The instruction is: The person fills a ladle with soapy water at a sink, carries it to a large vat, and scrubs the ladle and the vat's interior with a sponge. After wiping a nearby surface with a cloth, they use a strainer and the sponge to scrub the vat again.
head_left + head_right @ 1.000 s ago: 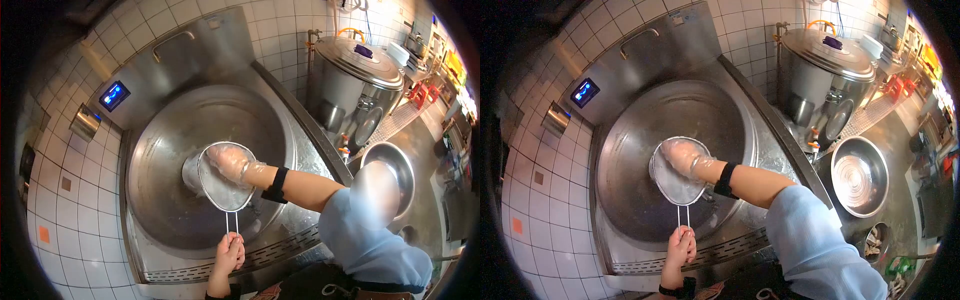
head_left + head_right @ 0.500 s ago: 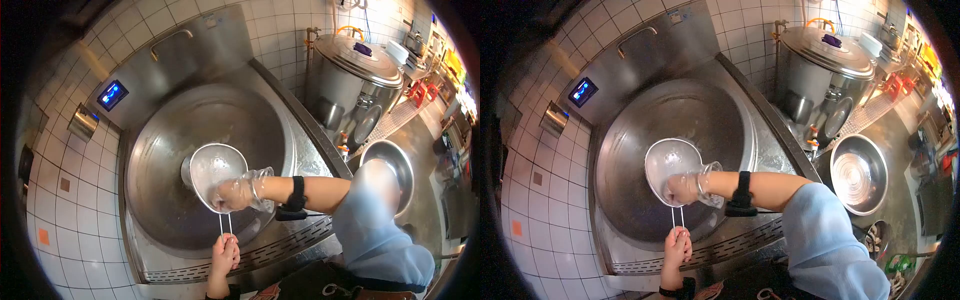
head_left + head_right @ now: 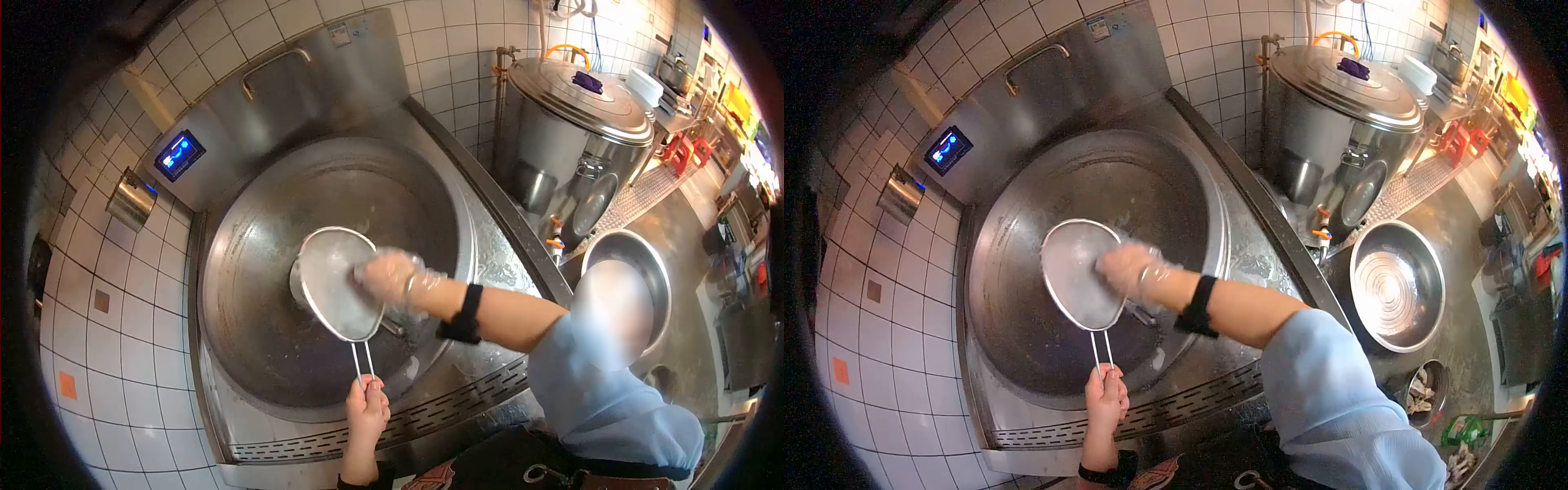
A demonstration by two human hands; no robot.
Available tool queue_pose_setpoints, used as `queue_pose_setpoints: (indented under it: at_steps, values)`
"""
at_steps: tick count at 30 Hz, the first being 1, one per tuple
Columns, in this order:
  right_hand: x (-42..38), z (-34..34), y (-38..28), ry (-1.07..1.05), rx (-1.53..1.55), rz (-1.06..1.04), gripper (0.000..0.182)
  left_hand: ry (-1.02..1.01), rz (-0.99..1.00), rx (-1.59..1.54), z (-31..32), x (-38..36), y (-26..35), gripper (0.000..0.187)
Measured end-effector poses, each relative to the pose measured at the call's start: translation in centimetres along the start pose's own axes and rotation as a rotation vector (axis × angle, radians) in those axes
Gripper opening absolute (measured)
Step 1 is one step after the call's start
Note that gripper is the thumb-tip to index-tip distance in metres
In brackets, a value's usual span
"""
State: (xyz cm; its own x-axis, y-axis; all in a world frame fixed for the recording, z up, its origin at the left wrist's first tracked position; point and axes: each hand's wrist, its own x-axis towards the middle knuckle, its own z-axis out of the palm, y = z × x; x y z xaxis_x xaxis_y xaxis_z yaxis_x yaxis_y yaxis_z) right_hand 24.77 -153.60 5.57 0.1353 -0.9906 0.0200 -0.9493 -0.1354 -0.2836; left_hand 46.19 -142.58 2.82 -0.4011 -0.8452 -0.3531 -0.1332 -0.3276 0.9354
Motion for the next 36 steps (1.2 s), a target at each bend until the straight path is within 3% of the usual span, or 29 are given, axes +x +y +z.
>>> queue_pose_setpoints:
  at_steps: [3, 4, 6, 8, 10, 11, 12, 14, 16, 17, 18, 20, 22, 23, 26, 27, 29, 30, 32, 34, 36]
  values:
    - [-0.1, -0.6, 0.2, -0.048, 0.125, 0.072, 0.016, -0.014, 0.003, 0.043, 0.0, 0.0, 0.0, 0.014]
    - [-1.3, -0.1, -0.9, -0.072, 0.359, 0.016, 0.017, 0.001, 0.003, 0.047, 0.0, -0.1, 0.1, 0.013]
    - [-3.3, 0.7, -2.6, 0.005, 0.421, -0.247, 0.021, 0.015, 0.004, 0.044, 0.0, 0.0, 0.1, 0.013]
    - [-3.6, 0.7, -2.8, -0.025, 0.422, -0.240, 0.024, 0.021, -0.038, -0.017, -0.2, -0.1, 0.0, 0.012]
    - [-2.9, -0.4, -1.4, -0.027, 0.313, -0.030, 0.015, 0.021, -0.039, -0.007, -0.2, -0.3, 0.0, 0.011]
    - [-0.9, 0.2, -0.5, 0.027, 0.053, 0.048, 0.019, 0.013, -0.032, 0.005, -0.3, -0.3, 0.1, 0.011]
    - [-1.2, 0.7, 1.3, 0.166, 0.168, 0.053, 0.020, 0.010, -0.033, 0.008, -0.2, -0.4, 0.2, 0.011]
    - [-1.1, 1.4, 0.4, 0.030, 0.132, 0.033, 0.020, -0.009, -0.054, 0.023, 0.4, -0.6, 0.4, 0.011]
    - [-3.4, 2.8, -2.3, 0.084, 0.382, -0.135, 0.017, -0.009, -0.025, 0.006, 0.6, -0.2, 0.1, 0.013]
    - [-4.2, 2.4, -3.6, 0.093, 0.352, -0.200, 0.017, -0.016, -0.029, -0.029, 0.5, -0.1, 0.0, 0.013]
    - [-5.2, 1.9, -4.4, 0.186, 0.384, -0.206, 0.017, -0.020, -0.034, -0.064, 0.4, 0.1, -0.1, 0.013]
    - [-4.5, 2.0, -3.2, 0.106, 0.463, -0.174, 0.017, -0.045, -0.049, -0.079, -0.1, 0.1, -0.2, 0.014]
    - [-3.1, 0.6, -1.0, -0.024, 0.109, -0.056, 0.017, -0.076, -0.065, -0.084, -0.2, -0.3, 0.0, 0.014]
    - [-2.1, 0.9, -0.1, 0.036, 0.073, 0.064, 0.016, -0.088, -0.083, -0.032, 0.1, -0.7, 0.2, 0.014]
    - [-1.5, 1.7, 0.3, 0.202, 0.504, 0.000, 0.017, -0.125, -0.111, -0.077, 0.2, -0.8, 0.5, 0.014]
    - [-1.6, 2.2, -0.2, 0.185, 0.507, 0.003, 0.017, -0.140, -0.130, -0.065, 0.2, -0.8, 0.7, 0.014]
    - [-1.9, 1.7, -2.0, -0.013, 1.140, 0.051, 0.018, -0.144, -0.144, -0.059, -0.1, -0.8, 1.0, 0.014]
    - [-2.1, 1.9, -2.3, -0.018, 1.142, 0.044, 0.018, -0.185, -0.143, -0.061, -0.4, -0.7, 1.1, 0.014]
    - [-3.2, 1.4, -2.5, -0.294, 1.322, -0.122, 0.019, -0.222, -0.145, -0.059, -0.9, -0.9, 0.9, 0.014]
    - [-4.0, 0.5, -1.9, -0.375, 1.162, -0.138, 0.016, -0.181, -0.139, -0.021, -1.3, -1.3, 0.3, 0.014]
    - [-3.8, 0.8, -1.3, -0.337, 0.454, -0.362, 0.015, -0.193, -0.152, -0.035, -1.2, -1.6, 0.2, 0.014]
